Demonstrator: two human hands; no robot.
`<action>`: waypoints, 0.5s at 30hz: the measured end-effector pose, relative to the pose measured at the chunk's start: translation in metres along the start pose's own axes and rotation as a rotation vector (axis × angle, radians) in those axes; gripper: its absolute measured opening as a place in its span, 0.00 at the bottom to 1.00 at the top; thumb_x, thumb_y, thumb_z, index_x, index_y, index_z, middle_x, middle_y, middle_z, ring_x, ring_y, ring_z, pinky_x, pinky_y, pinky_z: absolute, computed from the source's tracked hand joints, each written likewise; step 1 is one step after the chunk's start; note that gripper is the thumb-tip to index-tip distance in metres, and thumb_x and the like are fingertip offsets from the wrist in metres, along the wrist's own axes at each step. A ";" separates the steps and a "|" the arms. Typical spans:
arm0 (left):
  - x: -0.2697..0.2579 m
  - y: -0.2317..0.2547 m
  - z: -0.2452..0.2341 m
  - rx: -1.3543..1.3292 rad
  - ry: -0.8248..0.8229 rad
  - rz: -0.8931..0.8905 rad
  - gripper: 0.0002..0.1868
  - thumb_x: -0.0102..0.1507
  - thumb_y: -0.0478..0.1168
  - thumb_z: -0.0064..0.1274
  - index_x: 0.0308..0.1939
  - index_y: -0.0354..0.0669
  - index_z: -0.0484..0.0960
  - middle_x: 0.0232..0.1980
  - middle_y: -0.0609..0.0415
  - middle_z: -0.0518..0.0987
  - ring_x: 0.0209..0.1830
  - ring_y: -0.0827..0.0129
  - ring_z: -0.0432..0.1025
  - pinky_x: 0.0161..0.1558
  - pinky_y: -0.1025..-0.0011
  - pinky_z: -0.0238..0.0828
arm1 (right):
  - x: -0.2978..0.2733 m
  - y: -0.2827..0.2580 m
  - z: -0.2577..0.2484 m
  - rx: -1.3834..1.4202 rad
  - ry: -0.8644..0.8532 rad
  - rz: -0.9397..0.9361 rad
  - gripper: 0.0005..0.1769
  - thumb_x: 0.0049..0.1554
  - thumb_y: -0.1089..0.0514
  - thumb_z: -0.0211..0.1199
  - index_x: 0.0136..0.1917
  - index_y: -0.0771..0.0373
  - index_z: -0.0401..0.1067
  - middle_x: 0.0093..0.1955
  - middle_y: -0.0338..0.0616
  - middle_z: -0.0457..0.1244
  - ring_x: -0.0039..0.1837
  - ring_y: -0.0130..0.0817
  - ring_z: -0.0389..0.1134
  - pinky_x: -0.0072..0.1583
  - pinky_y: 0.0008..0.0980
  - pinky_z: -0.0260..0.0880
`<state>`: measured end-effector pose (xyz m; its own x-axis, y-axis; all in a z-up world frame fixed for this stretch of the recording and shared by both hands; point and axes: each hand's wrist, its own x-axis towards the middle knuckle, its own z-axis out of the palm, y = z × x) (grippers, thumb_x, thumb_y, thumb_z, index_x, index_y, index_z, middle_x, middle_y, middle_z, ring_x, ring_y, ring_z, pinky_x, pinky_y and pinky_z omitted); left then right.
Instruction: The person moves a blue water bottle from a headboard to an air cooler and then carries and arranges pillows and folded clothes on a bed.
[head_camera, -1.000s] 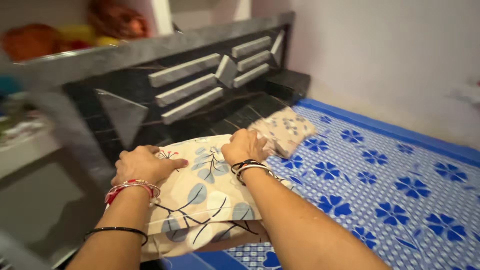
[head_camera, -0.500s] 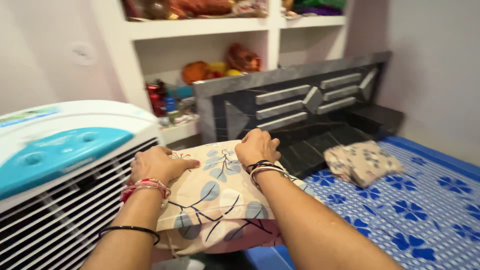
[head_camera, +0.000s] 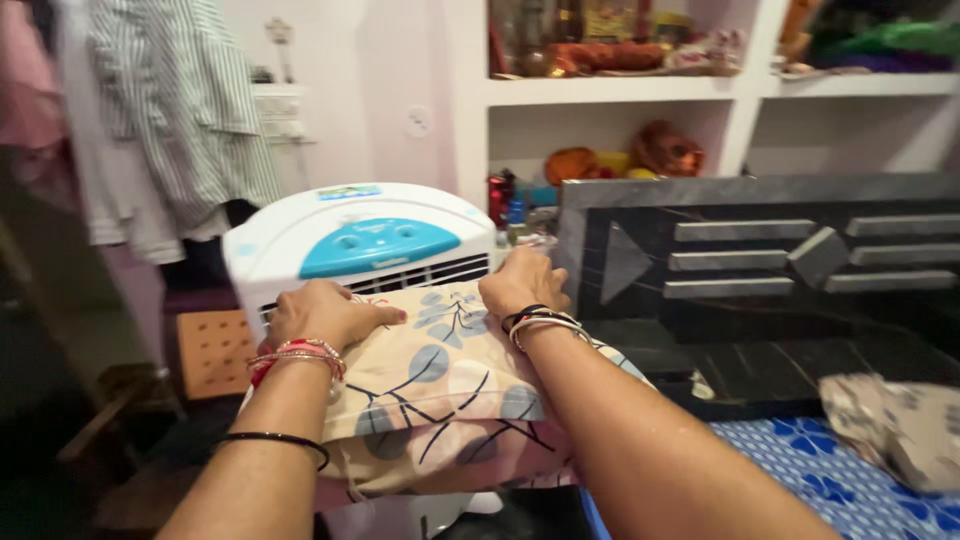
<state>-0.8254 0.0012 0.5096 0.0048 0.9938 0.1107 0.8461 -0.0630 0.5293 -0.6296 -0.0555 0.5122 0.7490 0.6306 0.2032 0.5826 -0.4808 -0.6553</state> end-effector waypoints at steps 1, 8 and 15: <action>-0.007 -0.009 -0.007 -0.013 0.012 -0.030 0.44 0.38 0.69 0.75 0.55 0.60 0.86 0.64 0.44 0.76 0.65 0.49 0.71 0.63 0.48 0.68 | -0.006 -0.005 0.002 -0.001 -0.017 -0.032 0.18 0.51 0.58 0.62 0.55 0.56 0.81 0.66 0.50 0.66 0.76 0.57 0.57 0.71 0.54 0.62; -0.063 -0.075 -0.053 -0.035 0.079 -0.218 0.41 0.39 0.70 0.73 0.53 0.60 0.89 0.63 0.46 0.81 0.63 0.51 0.76 0.63 0.56 0.73 | -0.070 -0.045 0.013 0.009 -0.174 -0.198 0.18 0.53 0.58 0.61 0.57 0.58 0.81 0.67 0.53 0.65 0.76 0.59 0.57 0.72 0.55 0.60; -0.133 -0.131 -0.113 -0.066 0.173 -0.469 0.37 0.42 0.66 0.75 0.54 0.66 0.89 0.62 0.52 0.80 0.63 0.52 0.74 0.62 0.55 0.72 | -0.147 -0.093 0.029 0.079 -0.285 -0.365 0.18 0.53 0.58 0.63 0.57 0.59 0.80 0.67 0.55 0.65 0.75 0.60 0.58 0.70 0.57 0.62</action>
<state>-0.9975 -0.1331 0.5208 -0.4613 0.8871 -0.0168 0.7002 0.3756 0.6072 -0.8031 -0.0858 0.5217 0.3765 0.8973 0.2303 0.7576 -0.1552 -0.6340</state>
